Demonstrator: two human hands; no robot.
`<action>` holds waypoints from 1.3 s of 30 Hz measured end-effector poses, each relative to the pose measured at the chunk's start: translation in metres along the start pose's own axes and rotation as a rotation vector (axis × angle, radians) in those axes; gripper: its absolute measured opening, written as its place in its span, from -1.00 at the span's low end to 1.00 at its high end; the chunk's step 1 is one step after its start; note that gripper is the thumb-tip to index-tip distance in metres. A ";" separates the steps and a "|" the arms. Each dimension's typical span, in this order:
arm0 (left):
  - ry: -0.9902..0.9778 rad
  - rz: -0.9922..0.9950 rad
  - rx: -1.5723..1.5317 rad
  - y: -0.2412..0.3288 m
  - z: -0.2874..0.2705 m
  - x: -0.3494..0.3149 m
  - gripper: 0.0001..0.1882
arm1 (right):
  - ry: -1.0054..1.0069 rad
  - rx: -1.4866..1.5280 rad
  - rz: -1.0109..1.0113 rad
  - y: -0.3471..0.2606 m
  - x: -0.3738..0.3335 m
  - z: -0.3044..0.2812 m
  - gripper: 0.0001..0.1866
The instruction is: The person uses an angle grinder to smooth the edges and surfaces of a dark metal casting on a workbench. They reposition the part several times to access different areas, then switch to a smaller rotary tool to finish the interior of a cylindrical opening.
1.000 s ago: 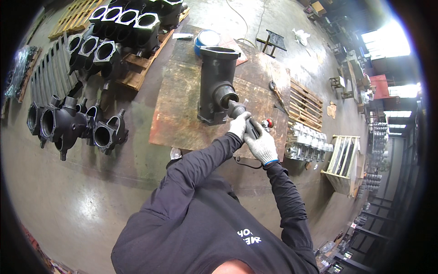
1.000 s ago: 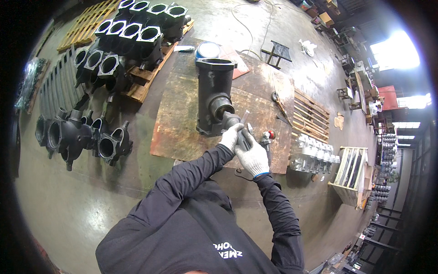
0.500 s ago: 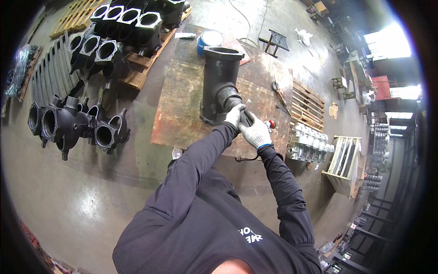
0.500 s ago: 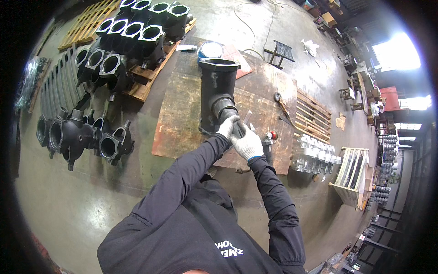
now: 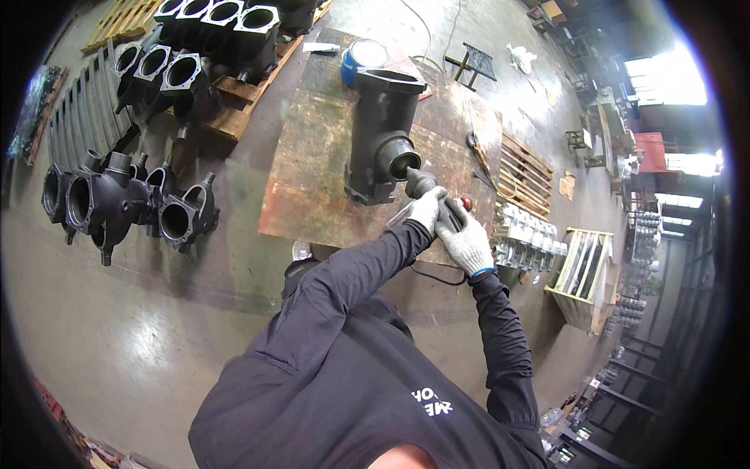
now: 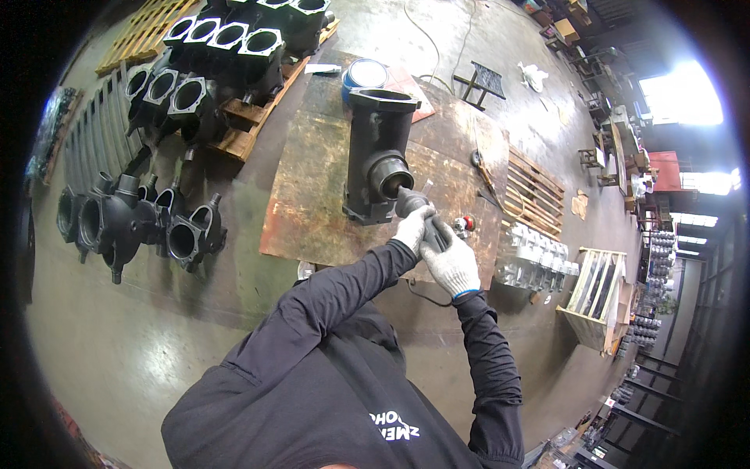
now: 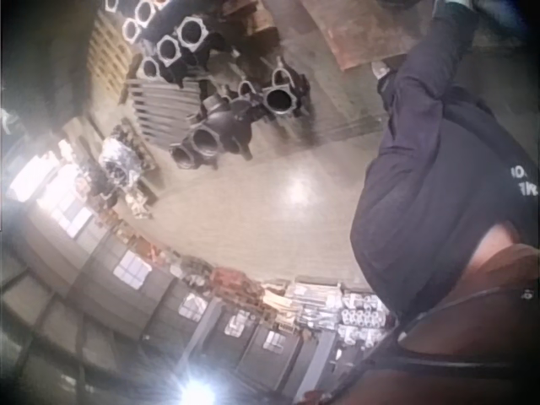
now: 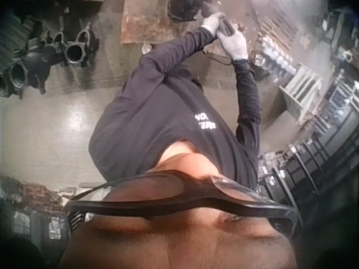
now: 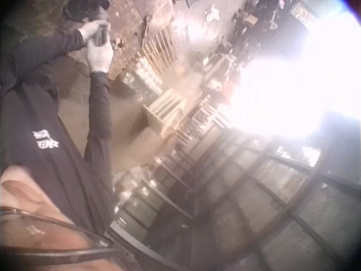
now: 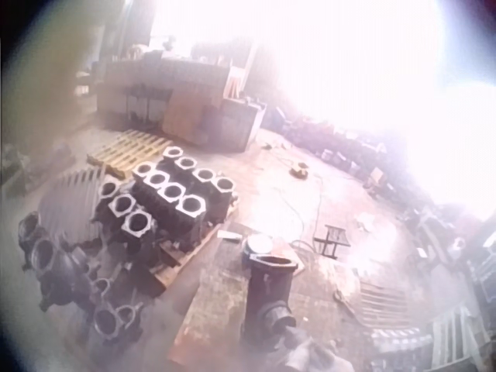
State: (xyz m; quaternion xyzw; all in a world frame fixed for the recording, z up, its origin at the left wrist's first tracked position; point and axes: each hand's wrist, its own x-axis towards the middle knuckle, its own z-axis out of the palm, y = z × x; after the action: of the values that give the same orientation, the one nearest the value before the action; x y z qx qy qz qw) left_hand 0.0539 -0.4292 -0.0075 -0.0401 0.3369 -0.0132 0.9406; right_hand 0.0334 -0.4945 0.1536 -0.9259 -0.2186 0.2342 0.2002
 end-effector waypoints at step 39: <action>0.047 0.194 0.769 -0.072 -0.002 -0.082 -0.58 | -0.047 0.362 0.164 0.113 -0.092 0.008 0.15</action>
State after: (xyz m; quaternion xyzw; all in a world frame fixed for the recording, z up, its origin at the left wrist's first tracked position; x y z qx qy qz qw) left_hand -0.0105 -0.4967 0.0490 0.3473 0.3312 -0.0506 0.8759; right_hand -0.0088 -0.6317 0.1257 -0.8838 -0.1013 0.3069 0.3384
